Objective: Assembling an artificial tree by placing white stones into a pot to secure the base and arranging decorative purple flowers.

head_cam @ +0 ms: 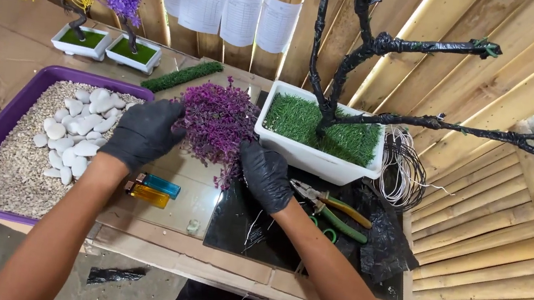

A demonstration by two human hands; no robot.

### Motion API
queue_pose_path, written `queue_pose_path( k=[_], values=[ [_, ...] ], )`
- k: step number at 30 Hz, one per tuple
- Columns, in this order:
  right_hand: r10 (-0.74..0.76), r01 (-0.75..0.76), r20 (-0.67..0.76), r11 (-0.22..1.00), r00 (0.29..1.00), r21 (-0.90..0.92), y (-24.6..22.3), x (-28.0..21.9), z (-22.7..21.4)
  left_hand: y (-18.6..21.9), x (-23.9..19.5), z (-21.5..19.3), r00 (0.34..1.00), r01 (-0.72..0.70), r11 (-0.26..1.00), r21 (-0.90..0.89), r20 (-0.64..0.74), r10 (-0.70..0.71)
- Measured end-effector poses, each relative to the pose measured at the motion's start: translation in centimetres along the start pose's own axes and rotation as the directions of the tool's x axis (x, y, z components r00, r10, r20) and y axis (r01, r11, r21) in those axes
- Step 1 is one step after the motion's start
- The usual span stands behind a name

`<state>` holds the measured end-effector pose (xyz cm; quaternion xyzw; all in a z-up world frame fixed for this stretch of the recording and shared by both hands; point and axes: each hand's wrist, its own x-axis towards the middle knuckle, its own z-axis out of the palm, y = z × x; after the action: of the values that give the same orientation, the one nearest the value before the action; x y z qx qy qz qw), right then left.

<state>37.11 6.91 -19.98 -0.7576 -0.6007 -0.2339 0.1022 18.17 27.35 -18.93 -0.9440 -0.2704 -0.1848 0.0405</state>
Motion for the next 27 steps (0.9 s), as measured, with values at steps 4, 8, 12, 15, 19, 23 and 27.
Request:
queue_pose_path(
  k=[4,8,12,15,19,23,27],
  values=[
    [0.019,-0.019,0.048,1.000,0.999,0.014,1.0,-1.0,-0.5,-1.2,-0.5,6.5,0.998,0.052,0.984,0.170,0.033,-0.059],
    [0.024,-0.026,0.078,0.999,0.997,0.020,1.9,-1.5,-0.9,-3.7,-0.7,8.0,0.999,-0.049,0.975,0.217,0.003,0.050],
    [0.027,-0.033,0.140,0.998,0.990,0.044,1.8,-2.6,-1.2,-1.7,-3.8,-1.0,0.991,0.074,0.996,0.051,0.109,-0.079],
    [0.088,-0.135,0.250,0.975,0.964,0.174,3.1,-0.4,-1.1,-1.1,-5.0,-5.1,0.944,0.313,0.923,-0.222,0.183,-0.276],
    [-0.048,-0.255,0.342,0.569,0.939,0.782,3.4,-0.2,-8.7,2.1,-7.3,-11.5,0.818,0.571,0.550,-0.609,0.359,-0.450],
    [-0.080,-0.128,0.201,0.538,0.976,0.834,5.2,-1.7,-8.1,1.9,-9.3,-10.9,0.800,0.527,0.480,-0.701,0.220,-0.558],
    [0.078,-0.183,0.180,0.693,0.981,0.697,5.0,-2.7,-6.2,1.7,-9.1,-7.3,0.827,0.505,0.679,-0.533,0.075,-0.557]
  ],
)
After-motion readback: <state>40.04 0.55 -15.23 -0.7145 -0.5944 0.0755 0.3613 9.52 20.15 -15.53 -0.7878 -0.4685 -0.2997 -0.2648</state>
